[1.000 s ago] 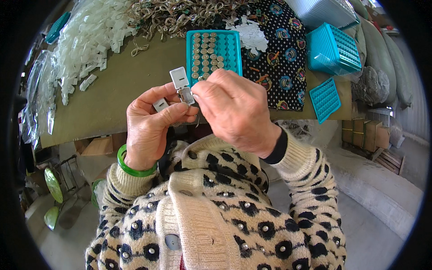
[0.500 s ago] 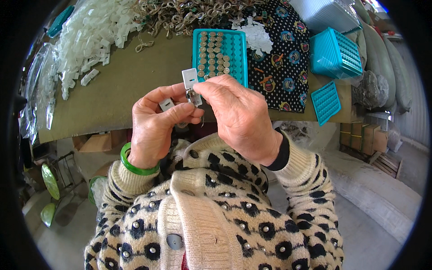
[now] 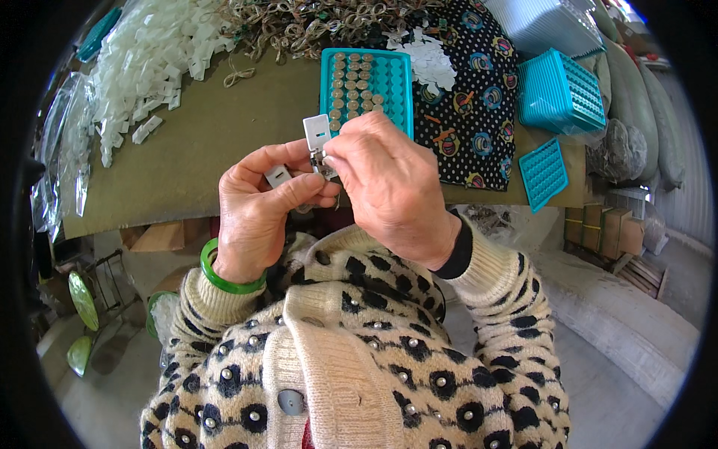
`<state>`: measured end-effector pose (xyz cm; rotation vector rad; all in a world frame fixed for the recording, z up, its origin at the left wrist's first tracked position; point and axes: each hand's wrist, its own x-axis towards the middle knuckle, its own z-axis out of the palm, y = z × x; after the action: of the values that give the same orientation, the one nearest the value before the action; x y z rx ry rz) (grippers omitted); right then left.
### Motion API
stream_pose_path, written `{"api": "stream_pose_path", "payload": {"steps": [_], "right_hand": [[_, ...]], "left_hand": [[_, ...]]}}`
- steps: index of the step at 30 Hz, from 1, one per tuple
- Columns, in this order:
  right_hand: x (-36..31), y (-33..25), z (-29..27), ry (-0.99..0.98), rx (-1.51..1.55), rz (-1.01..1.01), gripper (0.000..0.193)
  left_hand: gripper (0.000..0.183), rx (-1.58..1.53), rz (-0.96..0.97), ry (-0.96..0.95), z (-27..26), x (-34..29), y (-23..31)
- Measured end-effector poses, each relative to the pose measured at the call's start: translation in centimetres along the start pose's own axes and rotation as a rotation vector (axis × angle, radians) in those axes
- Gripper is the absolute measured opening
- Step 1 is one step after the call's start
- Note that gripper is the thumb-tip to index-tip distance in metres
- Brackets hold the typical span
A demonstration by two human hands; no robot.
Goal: The person repeatedly picks small metal components from a blue tray and inserts them into white plastic housings. They then place the assembled units onto the table. The process is repeated continuously throughout the clip.
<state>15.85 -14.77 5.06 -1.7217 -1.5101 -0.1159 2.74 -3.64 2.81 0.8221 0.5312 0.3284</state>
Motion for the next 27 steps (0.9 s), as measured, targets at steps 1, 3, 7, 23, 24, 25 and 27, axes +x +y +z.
{"api": "stream_pose_path", "payload": {"steps": [1,3,7,23,24,25,27], "right_hand": [[0.0,-0.1,0.1,-0.023,0.003,0.003,0.022],[-0.2,-0.2,0.0,-0.058,0.03,0.018,0.02],[-0.4,0.4,-1.5,-0.103,0.148,0.022,0.017],[-3.4,3.6,-3.8,-0.161,-0.276,0.029,0.021],[-3.1,3.3,-3.8,-0.137,-0.215,0.063,0.02],[-2.8,3.0,-3.8,-0.113,-0.155,0.096,0.02],[-2.2,1.9,-3.7,-0.053,-0.023,0.181,0.017]], "left_hand": [[0.03,0.008,0.006,0.0,0.0,0.0,0.0],[0.029,0.019,0.011,0.001,0.1,0.0,0.1],[0.022,0.015,-0.027,0.002,0.1,0.1,0.1],[0.022,-0.228,-0.112,-0.175,-0.8,0.6,-0.5],[0.022,-0.251,-0.116,-0.202,-0.9,0.7,-0.5],[0.023,-0.275,-0.121,-0.227,-1.0,0.8,-0.4],[0.023,-0.28,-0.131,-0.23,-1.2,0.8,-0.5]]}}
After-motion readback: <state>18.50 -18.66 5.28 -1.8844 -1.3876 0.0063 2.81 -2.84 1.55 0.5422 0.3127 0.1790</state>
